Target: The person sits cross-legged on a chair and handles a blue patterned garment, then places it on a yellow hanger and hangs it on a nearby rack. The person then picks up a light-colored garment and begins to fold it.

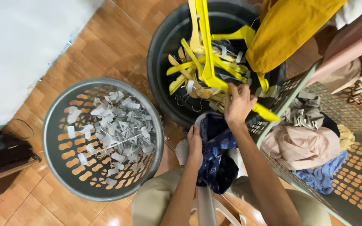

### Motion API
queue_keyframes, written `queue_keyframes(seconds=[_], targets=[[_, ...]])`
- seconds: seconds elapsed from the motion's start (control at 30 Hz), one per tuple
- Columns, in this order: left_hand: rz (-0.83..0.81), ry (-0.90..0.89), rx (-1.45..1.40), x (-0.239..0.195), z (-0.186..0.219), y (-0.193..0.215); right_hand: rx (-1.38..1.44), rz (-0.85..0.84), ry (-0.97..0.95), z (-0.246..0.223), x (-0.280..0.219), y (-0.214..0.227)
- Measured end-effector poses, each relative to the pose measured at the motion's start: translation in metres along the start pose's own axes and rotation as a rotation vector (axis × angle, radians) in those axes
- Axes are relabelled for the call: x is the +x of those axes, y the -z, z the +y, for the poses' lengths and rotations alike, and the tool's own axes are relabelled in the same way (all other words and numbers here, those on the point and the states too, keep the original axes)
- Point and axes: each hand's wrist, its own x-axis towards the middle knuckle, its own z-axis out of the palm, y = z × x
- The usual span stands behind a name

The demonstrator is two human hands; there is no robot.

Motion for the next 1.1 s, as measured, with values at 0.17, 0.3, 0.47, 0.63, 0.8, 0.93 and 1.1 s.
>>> queue_keyframes(seconds=[0.17, 0.3, 0.47, 0.63, 0.8, 0.93, 1.1], targets=[[-0.09, -0.11, 0.122, -0.023, 0.034, 0.009, 0.153, -0.106, -0.023, -0.025, -0.032, 0.036], [-0.105, -0.286, 0.273, -0.026, 0.064, 0.004, 0.236, -0.059, -0.111, -0.034, -0.056, 0.061], [-0.176, -0.226, 0.279, 0.008, 0.088, -0.003, 0.349, -0.106, -0.312, -0.039, -0.087, 0.068], [-0.25, -0.252, 0.348, 0.033, 0.081, -0.016, 0.392, -0.191, -0.365, -0.04, -0.102, 0.068], [-0.125, -0.173, 0.454, 0.045, 0.058, -0.016, 0.393, -0.184, -0.37, -0.037, -0.108, 0.061], [-0.107, -0.297, 0.551, 0.053, 0.048, -0.013, 0.377, -0.118, -0.371, -0.039, -0.102, 0.046], [-0.128, -0.207, 0.728, 0.028, 0.057, -0.014, 0.37, -0.134, -0.589, -0.04, -0.092, 0.036]])
